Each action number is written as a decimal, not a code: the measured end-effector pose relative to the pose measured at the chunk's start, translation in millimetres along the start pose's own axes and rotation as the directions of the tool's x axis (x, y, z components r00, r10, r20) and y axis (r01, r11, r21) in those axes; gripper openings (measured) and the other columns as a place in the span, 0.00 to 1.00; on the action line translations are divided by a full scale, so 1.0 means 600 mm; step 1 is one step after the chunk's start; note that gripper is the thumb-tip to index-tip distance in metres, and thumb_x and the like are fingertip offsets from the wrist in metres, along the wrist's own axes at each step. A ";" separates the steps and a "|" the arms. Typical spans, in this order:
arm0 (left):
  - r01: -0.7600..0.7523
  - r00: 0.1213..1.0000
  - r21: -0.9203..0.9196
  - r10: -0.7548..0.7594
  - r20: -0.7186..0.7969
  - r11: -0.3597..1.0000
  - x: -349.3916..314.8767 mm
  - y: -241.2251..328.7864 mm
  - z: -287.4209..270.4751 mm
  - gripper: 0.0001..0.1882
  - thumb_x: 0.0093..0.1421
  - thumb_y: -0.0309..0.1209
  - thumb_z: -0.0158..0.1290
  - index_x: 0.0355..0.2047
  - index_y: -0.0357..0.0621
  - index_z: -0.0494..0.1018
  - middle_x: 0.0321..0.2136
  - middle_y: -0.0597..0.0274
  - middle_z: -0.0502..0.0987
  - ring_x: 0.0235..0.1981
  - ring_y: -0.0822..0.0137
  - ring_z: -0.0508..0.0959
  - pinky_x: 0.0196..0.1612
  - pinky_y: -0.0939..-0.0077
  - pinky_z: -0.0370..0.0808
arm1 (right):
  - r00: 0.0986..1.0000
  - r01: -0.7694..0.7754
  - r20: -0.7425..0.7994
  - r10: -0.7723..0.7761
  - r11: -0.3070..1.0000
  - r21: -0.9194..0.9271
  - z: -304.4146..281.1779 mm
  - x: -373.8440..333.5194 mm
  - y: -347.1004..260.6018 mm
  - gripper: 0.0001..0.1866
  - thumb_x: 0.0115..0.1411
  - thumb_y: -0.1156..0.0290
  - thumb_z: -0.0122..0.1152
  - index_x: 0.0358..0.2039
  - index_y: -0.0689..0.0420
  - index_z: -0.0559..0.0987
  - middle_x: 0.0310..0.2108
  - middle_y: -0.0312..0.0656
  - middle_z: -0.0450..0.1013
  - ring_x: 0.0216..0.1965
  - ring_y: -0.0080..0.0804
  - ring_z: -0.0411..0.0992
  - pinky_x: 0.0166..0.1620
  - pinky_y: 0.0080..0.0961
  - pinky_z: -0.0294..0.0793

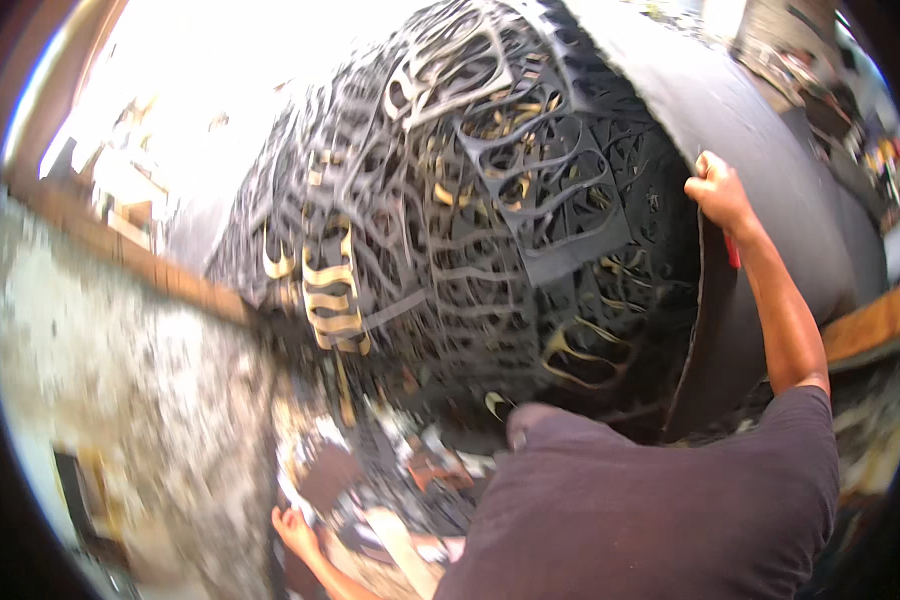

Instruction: The person uses a red utility knife to cut a small black rubber piece, then moves to a large gray rubber sheet and cuts it into smaller pieces. The person also handles a pile of black rubber scraps, placing them aside.

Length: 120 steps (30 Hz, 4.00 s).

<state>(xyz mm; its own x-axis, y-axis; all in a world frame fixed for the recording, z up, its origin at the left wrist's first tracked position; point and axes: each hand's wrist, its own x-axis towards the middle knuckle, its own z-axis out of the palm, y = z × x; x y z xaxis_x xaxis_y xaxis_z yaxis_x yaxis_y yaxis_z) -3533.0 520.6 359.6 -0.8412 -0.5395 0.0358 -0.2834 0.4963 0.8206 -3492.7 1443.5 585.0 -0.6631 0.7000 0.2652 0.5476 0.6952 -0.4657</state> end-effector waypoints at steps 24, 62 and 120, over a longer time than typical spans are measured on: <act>0.320 -0.552 -0.405 0.516 0.654 0.856 -0.299 0.855 0.966 0.32 0.65 0.47 0.59 0.57 0.34 0.66 0.49 0.50 0.75 0.49 0.62 0.77 0.49 0.70 0.77 | 0.883 -0.380 -0.349 0.313 0.914 -0.143 0.251 -0.189 -0.123 0.13 0.55 0.66 0.61 0.39 0.59 0.73 0.37 0.51 0.79 0.42 0.54 0.77 0.44 0.47 0.76; -0.353 -0.090 -0.717 0.741 0.665 0.600 -0.353 1.247 1.362 0.37 0.57 0.61 0.56 0.48 0.35 0.79 0.48 0.42 0.80 0.51 0.50 0.80 0.53 0.64 0.74 | 0.342 0.002 0.085 0.936 -0.091 0.996 0.331 -0.723 0.043 0.18 0.59 0.69 0.66 0.47 0.64 0.76 0.38 0.44 0.79 0.33 0.37 0.80 0.29 0.32 0.81; -0.760 -0.157 -0.585 0.795 0.587 0.282 0.362 0.887 0.539 0.39 0.59 0.57 0.53 0.37 0.20 0.78 0.36 0.29 0.80 0.43 0.39 0.81 0.51 0.58 0.75 | 0.258 0.330 0.049 0.965 -0.136 0.934 0.564 -1.124 -0.638 0.19 0.61 0.50 0.66 0.21 0.42 0.68 0.12 0.23 0.58 0.12 0.16 0.58 0.16 0.19 0.55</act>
<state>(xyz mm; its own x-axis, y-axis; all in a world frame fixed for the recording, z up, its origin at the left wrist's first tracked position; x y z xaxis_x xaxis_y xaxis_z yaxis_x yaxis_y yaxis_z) -4015.3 887.5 619.9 -0.3635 0.8779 0.3119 0.8290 0.1520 0.5382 -3427.7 649.8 298.6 0.3321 0.8435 -0.4221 -0.7698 -0.0162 -0.6381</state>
